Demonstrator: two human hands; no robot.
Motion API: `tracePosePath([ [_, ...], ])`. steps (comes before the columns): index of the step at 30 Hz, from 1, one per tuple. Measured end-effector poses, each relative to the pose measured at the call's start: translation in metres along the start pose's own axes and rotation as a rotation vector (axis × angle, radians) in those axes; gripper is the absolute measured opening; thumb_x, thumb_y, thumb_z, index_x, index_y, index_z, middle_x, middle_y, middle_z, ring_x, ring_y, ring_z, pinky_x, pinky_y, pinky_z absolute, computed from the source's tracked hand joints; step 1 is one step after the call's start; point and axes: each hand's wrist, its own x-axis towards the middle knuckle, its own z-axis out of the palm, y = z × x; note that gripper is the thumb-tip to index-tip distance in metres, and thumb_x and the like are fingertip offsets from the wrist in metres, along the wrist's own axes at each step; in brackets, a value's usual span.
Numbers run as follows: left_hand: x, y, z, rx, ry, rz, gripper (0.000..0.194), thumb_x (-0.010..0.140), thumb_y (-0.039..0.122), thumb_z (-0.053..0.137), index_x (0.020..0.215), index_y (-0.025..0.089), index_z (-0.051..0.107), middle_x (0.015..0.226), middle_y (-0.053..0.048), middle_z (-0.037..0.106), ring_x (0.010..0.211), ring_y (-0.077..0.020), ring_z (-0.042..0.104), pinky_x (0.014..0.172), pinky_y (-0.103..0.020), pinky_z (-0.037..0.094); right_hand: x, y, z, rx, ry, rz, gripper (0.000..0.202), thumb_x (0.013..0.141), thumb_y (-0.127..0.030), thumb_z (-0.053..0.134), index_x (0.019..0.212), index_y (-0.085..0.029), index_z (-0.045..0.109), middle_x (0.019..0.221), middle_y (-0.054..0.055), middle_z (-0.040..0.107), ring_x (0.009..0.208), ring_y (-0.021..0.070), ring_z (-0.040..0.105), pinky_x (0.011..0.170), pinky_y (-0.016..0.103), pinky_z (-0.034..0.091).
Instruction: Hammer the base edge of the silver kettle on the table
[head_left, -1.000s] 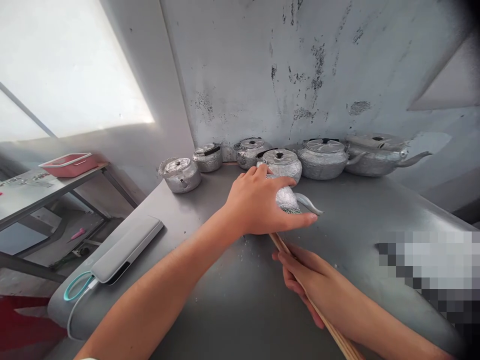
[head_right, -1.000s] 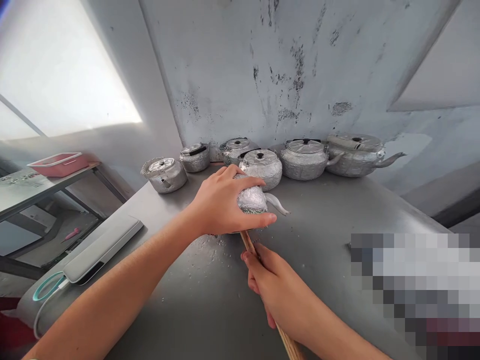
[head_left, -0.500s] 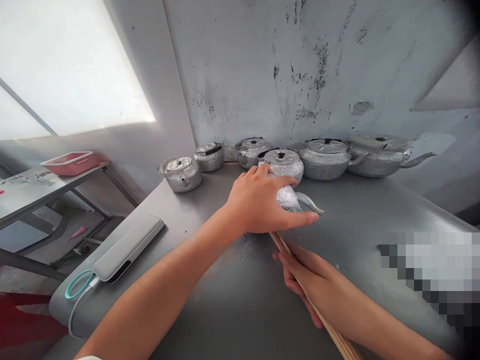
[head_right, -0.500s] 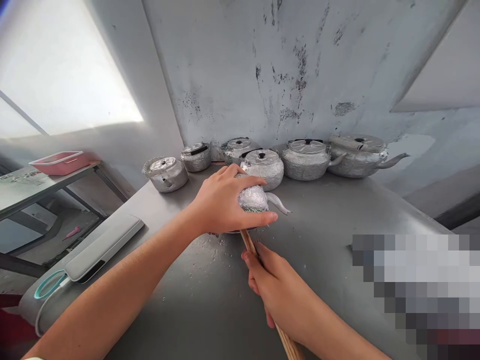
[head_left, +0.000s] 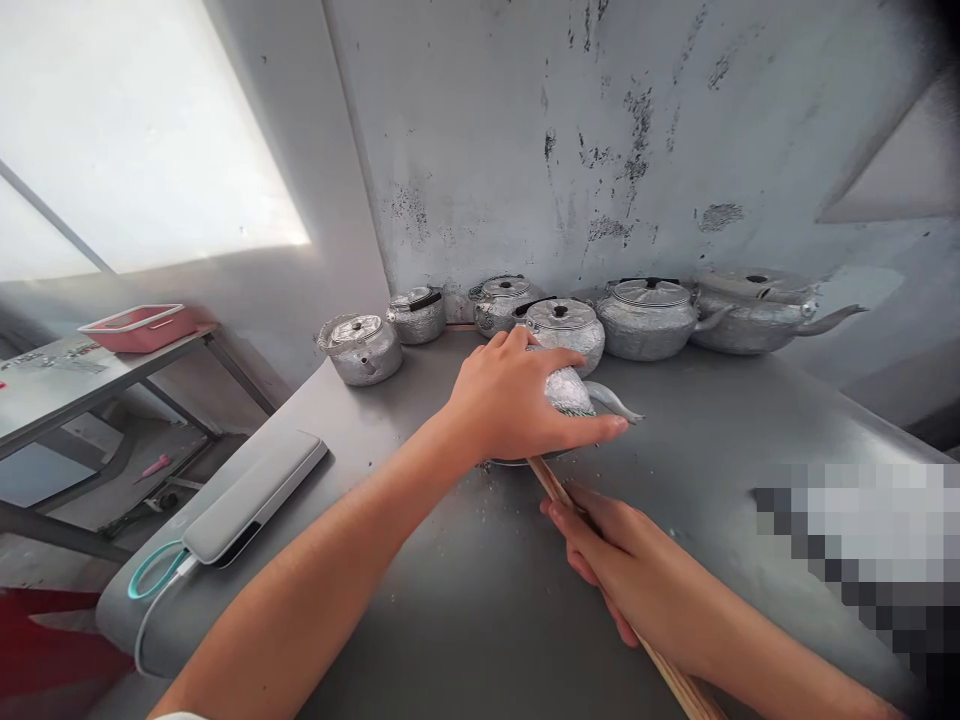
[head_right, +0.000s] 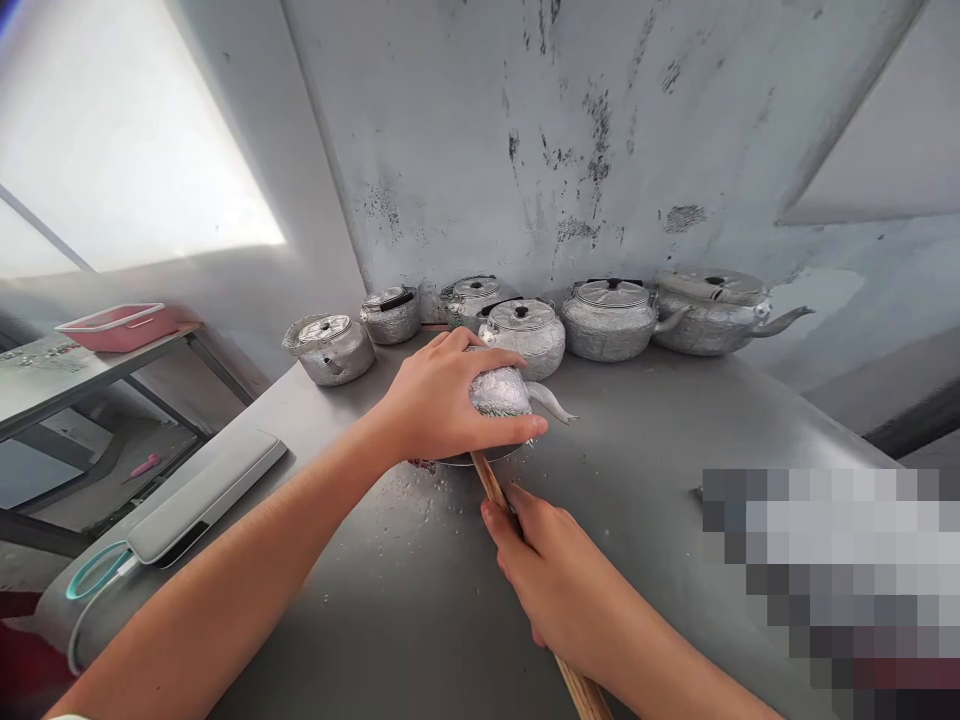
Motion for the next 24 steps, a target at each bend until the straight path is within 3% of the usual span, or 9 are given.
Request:
tracePosePath([
  [6, 0.000, 0.001, -0.001, -0.008, -0.015, -0.001, 0.076, 0.076, 0.084, 0.061, 0.137, 0.039, 0.064, 0.127, -0.009, 0.057, 0.126, -0.0324, 0.052, 0.105, -0.052, 0.045, -0.001, -0.001, -0.002, -0.125, 0.030, 0.036, 0.041, 0.107, -0.052, 0.028, 0.093, -0.023, 0.055, 0.067, -0.007, 0.047, 0.038, 0.0081, 0.046, 0.038, 0.023, 0.040],
  [10, 0.001, -0.001, -0.003, -0.021, -0.020, -0.009, 0.076, 0.076, 0.083, 0.062, 0.137, 0.038, 0.064, 0.127, -0.009, 0.057, 0.127, -0.0335, 0.051, 0.104, -0.052, 0.045, -0.005, -0.006, -0.007, -0.198, 0.097, 0.034, 0.044, 0.105, -0.052, 0.031, 0.081, -0.023, 0.053, 0.065, -0.004, 0.052, 0.041, 0.0106, 0.046, 0.040, 0.025, 0.039],
  [16, 0.000, -0.004, -0.005, -0.045, -0.024, 0.015, 0.071, 0.076, 0.082, 0.064, 0.134, 0.041, 0.065, 0.122, -0.007, 0.058, 0.125, -0.0322, 0.053, 0.105, -0.049, 0.045, -0.010, -0.011, -0.013, -0.296, 0.243, -0.070, 0.035, 0.101, -0.045, 0.045, 0.078, -0.025, 0.062, 0.070, 0.003, 0.068, 0.064, 0.0216, 0.063, 0.058, 0.029, 0.043],
  [20, -0.001, -0.001, -0.004, -0.021, -0.040, 0.029, 0.074, 0.076, 0.083, 0.063, 0.137, 0.040, 0.064, 0.128, -0.009, 0.056, 0.133, -0.0365, 0.047, 0.108, -0.052, 0.042, -0.010, -0.009, -0.010, -0.285, 0.312, -0.122, 0.037, 0.102, -0.045, 0.043, 0.079, -0.025, 0.066, 0.070, 0.003, 0.070, 0.062, 0.0225, 0.062, 0.059, 0.030, 0.042],
  [24, -0.002, 0.002, -0.005, -0.011, -0.052, 0.033, 0.075, 0.077, 0.083, 0.062, 0.138, 0.040, 0.063, 0.129, -0.009, 0.055, 0.134, -0.0372, 0.046, 0.109, -0.053, 0.042, -0.012, -0.011, -0.011, -0.194, 0.272, -0.123, 0.037, 0.099, -0.048, 0.050, 0.075, -0.025, 0.065, 0.065, 0.003, 0.067, 0.062, 0.0234, 0.061, 0.059, 0.031, 0.043],
])
